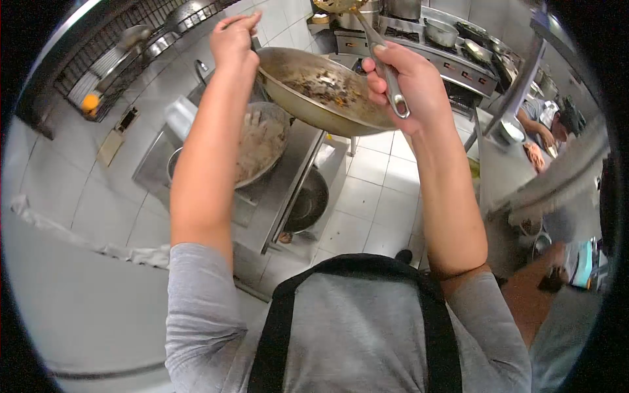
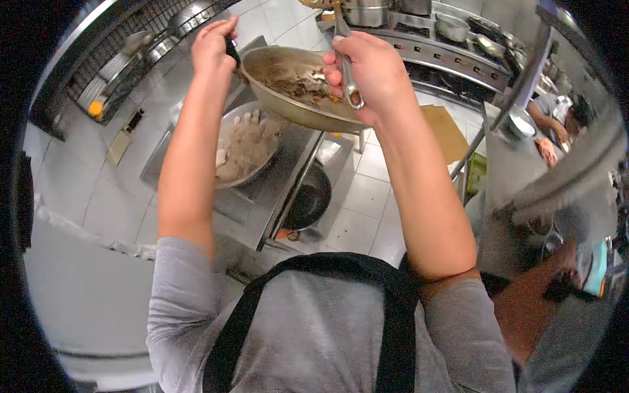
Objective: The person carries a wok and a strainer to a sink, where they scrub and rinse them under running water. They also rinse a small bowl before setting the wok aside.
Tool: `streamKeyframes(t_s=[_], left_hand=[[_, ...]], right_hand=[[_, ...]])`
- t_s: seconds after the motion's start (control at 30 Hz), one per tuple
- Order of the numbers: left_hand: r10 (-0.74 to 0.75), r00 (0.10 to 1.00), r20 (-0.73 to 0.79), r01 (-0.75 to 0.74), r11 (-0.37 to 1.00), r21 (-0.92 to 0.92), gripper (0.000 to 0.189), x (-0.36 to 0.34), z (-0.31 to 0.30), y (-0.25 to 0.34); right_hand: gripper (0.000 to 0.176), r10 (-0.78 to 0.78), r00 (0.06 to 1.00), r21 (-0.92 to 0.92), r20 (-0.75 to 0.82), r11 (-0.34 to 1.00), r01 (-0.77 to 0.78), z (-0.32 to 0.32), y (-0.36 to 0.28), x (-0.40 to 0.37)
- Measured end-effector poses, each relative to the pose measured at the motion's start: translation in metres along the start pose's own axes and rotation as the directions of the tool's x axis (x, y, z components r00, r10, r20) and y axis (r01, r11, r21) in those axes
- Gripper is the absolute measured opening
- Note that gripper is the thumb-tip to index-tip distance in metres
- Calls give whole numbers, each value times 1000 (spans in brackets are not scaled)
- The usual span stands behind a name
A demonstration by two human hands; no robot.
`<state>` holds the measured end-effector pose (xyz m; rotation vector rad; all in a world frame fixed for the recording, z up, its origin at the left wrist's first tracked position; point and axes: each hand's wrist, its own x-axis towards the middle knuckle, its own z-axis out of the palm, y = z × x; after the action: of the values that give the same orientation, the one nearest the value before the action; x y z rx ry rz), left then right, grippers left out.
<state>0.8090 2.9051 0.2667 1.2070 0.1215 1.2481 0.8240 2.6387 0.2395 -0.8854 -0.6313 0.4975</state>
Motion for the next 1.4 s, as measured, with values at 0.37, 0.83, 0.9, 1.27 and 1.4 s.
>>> streamKeyframes(t_s=[0.37,0.83,0.9,1.27,1.4], left_hand=[[101,971,-218,-55,976,211,30,174,-31,-138],[72,700,-711,416,767,488,34,261,-92,-313],[137,626,-768,436,755,490,33,262,-105,-333],[350,352,-868,459,744,486,26,208,-125,-419],[290,341,-894,422,803,421,23,164,-121,-431]], right_hand=[[16,236,967,-89,95,970,-228,-88,88,207],[32,746,619,-319,246,666,-675,-169,221,439],[24,776,570,-425,269,627,-653,-176,243,467],[53,855,277,-895,438,443,49,-194,399,608],[52,823,246,-834,511,407,372,-187,435,618]])
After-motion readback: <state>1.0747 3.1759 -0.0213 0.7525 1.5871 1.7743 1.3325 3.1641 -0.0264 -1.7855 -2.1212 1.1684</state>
